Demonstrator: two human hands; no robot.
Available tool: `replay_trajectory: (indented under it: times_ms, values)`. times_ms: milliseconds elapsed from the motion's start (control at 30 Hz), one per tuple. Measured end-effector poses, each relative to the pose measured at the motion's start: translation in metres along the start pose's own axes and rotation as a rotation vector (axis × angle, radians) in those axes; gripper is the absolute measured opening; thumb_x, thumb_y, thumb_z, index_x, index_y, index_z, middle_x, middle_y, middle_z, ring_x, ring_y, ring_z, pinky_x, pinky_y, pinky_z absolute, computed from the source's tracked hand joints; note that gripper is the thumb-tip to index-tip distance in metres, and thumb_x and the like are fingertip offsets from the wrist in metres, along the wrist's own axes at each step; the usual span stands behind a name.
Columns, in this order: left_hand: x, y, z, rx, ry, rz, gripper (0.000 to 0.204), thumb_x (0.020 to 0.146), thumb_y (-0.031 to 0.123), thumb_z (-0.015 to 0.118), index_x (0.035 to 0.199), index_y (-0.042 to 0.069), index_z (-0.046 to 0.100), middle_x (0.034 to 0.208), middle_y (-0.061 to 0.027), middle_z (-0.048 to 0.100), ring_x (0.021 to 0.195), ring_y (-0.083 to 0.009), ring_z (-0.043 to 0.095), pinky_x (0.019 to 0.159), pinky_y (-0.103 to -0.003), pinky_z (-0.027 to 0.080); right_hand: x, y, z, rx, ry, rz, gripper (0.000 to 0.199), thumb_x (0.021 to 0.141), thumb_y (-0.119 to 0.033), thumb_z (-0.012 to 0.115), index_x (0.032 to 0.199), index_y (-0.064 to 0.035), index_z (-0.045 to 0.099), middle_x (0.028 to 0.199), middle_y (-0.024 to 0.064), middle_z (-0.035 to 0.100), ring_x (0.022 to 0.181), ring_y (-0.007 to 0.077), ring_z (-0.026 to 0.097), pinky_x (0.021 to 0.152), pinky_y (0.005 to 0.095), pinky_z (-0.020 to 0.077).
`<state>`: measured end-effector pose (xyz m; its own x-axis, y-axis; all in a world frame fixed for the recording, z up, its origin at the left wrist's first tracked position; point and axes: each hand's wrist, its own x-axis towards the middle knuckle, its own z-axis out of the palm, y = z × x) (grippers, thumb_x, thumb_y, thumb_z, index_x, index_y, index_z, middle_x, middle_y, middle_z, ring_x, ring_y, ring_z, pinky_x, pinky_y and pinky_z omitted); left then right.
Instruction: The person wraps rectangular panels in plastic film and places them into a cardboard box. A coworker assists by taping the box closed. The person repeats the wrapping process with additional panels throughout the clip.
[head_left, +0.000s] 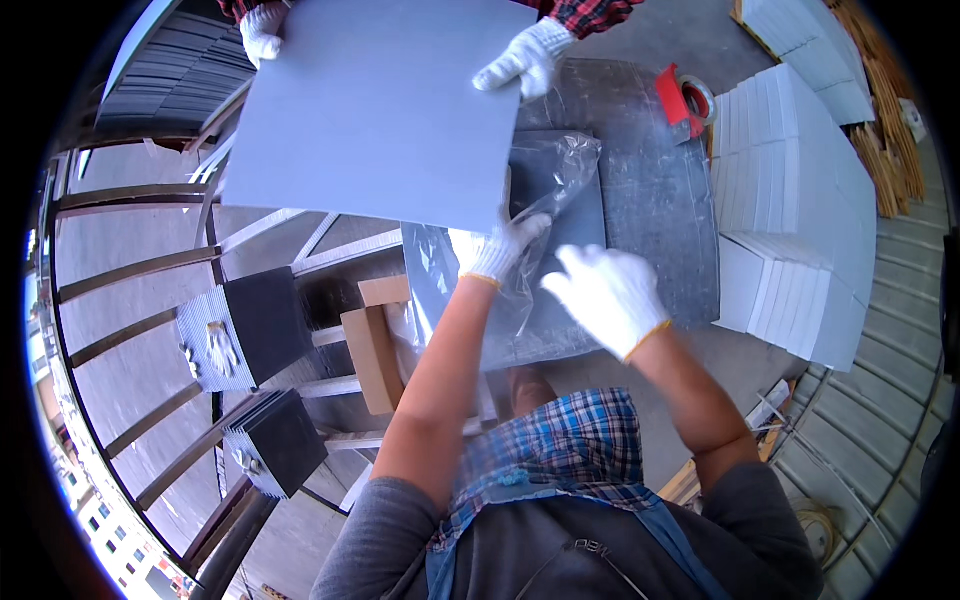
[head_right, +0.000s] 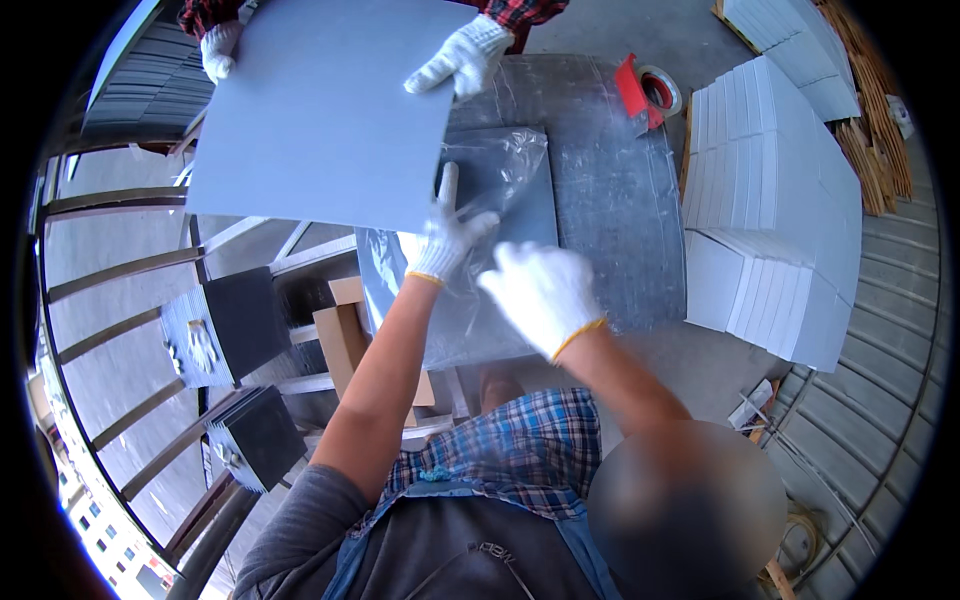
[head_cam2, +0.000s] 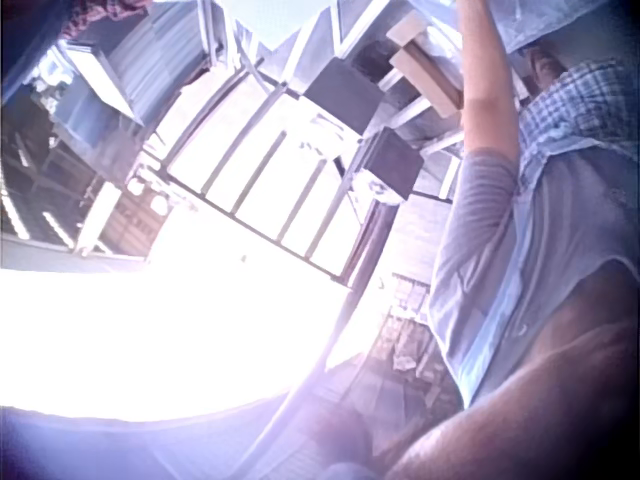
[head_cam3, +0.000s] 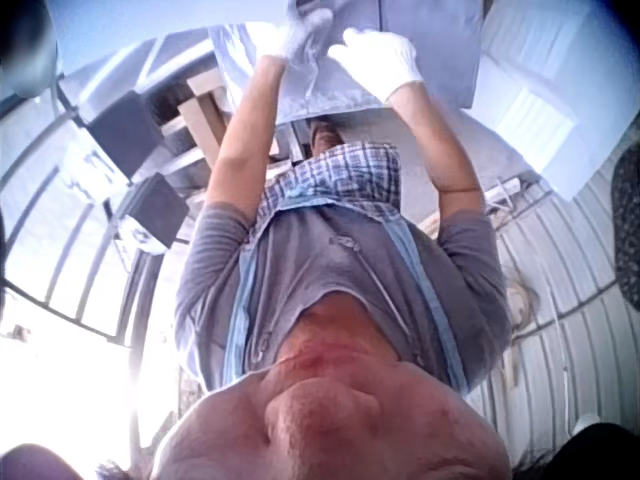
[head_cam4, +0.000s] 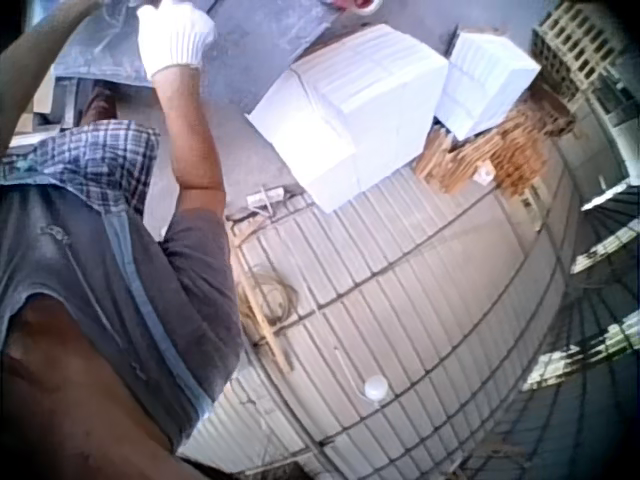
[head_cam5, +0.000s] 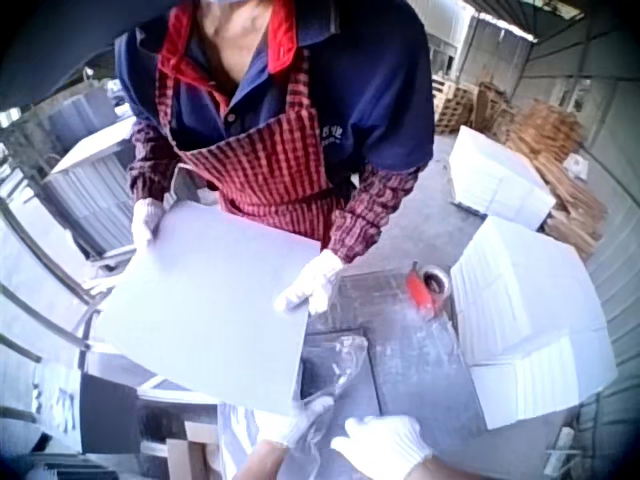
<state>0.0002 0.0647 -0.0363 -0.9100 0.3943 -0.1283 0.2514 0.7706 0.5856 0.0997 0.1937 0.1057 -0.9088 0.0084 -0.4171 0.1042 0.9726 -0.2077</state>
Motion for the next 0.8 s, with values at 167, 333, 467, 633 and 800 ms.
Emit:
replay_trajectory:
  times_ms: [167,333,467,633,800]
  values:
    - [0.003,0.022,-0.01,0.296,-0.034,-0.039,0.097,0.078,0.072,0.068,0.155,0.018,0.043,0.165,-0.0221,0.026,0.151,-0.0446,0.025,0.12,-0.06,0.022,-0.03,-0.124,0.028,0.822,0.531,-0.452,0.038,0.088,-0.022,0.075,0.121,-0.0064,0.064,0.115,0.013,0.065,0.113,0.0356,0.062,0.099,0.0476,0.0495]
    - [0.001,0.01,-0.004,0.454,0.062,0.013,0.096,0.078,0.076,0.063,0.154,0.02,0.045,0.163,-0.0218,0.031,0.151,-0.0471,0.021,0.12,-0.067,0.008,0.022,-0.173,0.066,0.512,0.286,-0.449,0.032,0.094,-0.034,0.062,0.111,-0.0067,0.066,0.111,0.0111,0.066,0.121,0.0327,0.055,0.104,0.0509,0.0394]
    - [-0.002,0.021,-0.008,0.468,0.081,0.061,0.093,0.081,0.076,0.059,0.154,0.02,0.044,0.159,-0.0222,0.036,0.148,-0.0478,0.028,0.117,-0.069,0.016,0.073,-0.161,0.106,0.243,0.211,-0.215,0.046,0.091,-0.048,0.059,0.107,-0.0059,0.069,0.105,0.0123,0.066,0.11,0.0338,0.055,0.098,0.0588,0.0351]
    - [-0.013,0.022,-0.009,0.487,0.035,-0.001,0.086,0.09,0.075,0.049,0.157,0.022,0.038,0.16,-0.0186,0.037,0.148,-0.0489,0.024,0.116,-0.071,0.015,0.075,-0.088,0.081,0.241,0.729,-0.099,0.053,0.082,-0.04,0.071,0.125,-0.0106,0.062,0.126,0.0122,0.058,0.12,0.0315,0.049,0.1,0.0515,0.0379]
    - [0.006,-0.001,0.018,0.41,0.16,0.129,0.077,0.083,0.064,0.065,0.147,0.021,0.055,0.158,-0.0183,0.041,0.147,-0.0498,0.026,0.116,-0.071,0.015,0.063,-0.022,0.145,0.294,0.85,0.367,0.06,0.095,-0.043,0.06,0.143,-0.0068,0.052,0.143,0.0199,0.054,0.133,0.0381,0.048,0.112,0.0552,0.0332]
